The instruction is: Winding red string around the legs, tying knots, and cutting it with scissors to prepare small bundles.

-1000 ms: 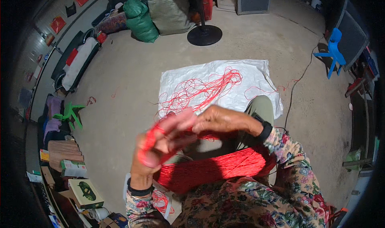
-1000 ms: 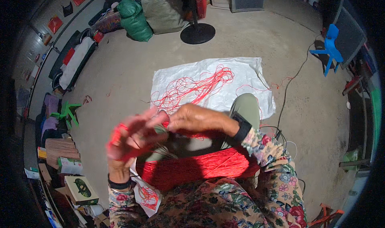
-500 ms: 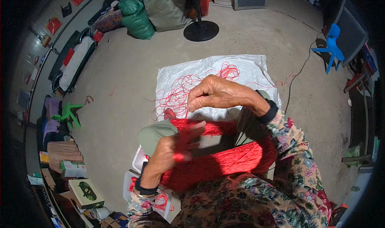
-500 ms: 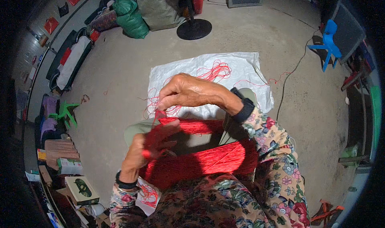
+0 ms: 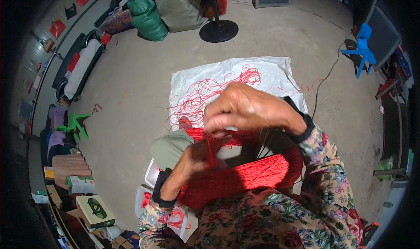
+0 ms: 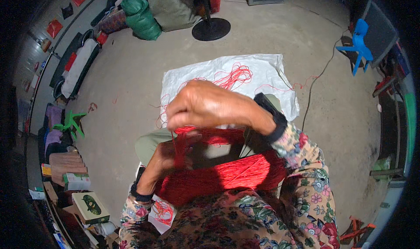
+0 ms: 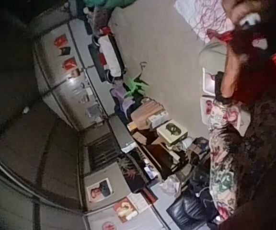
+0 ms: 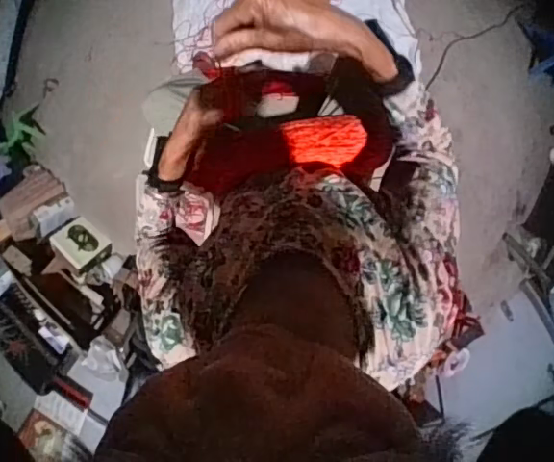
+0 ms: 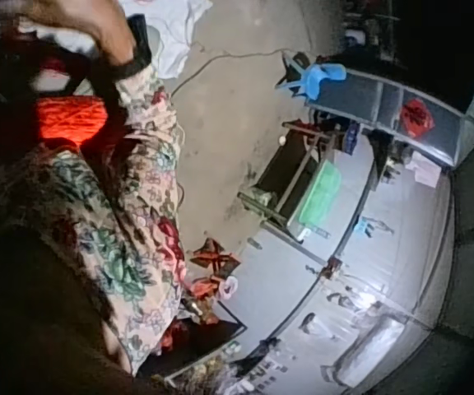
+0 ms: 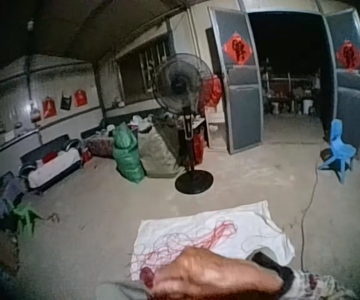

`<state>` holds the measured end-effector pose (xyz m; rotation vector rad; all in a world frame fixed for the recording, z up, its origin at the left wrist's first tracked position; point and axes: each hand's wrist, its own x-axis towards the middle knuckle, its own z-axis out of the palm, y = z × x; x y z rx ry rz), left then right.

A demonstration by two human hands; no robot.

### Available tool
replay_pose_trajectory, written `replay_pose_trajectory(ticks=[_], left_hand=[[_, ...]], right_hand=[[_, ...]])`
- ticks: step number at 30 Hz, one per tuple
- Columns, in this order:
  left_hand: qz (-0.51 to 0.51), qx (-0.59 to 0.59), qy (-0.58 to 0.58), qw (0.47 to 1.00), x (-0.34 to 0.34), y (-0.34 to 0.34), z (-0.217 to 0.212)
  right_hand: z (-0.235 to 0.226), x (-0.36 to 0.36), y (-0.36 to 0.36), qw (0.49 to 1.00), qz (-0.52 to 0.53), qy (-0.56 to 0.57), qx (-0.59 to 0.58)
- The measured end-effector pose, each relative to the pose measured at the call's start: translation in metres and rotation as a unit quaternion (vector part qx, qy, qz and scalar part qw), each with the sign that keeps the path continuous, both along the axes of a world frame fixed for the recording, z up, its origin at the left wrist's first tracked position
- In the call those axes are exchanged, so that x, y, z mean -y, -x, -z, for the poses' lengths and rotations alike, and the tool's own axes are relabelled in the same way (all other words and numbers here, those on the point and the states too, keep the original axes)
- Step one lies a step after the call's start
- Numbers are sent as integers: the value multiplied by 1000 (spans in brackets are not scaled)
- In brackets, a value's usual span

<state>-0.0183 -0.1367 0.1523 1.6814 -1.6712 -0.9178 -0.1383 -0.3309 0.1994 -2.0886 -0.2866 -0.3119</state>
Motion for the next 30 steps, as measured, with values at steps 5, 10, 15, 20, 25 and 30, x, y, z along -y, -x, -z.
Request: replay_pose_trajectory(ticks=[5,10,15,20,25,30], left_hand=[[-40,-408,83,908,1,-10,-59],[-211,-235,155,936,28,-47,-33],[-62,-178,-36,981,-2,-13,12],[-28,-366,29,930,-10,-4,-43],[-144,-371,166,902,18,-42,-54],[-53,-78,15,995,5,-17,-2]], right_hand=[[83,-6,-10,968,-56,-226,-89],[59,-46,15,986,-6,94,139],[3,-3,2,998,-18,62,12],[102,7,-16,979,-35,-185,-74],[52,-50,13,968,-9,202,147],[-9,-22,12,993,-6,106,51]])
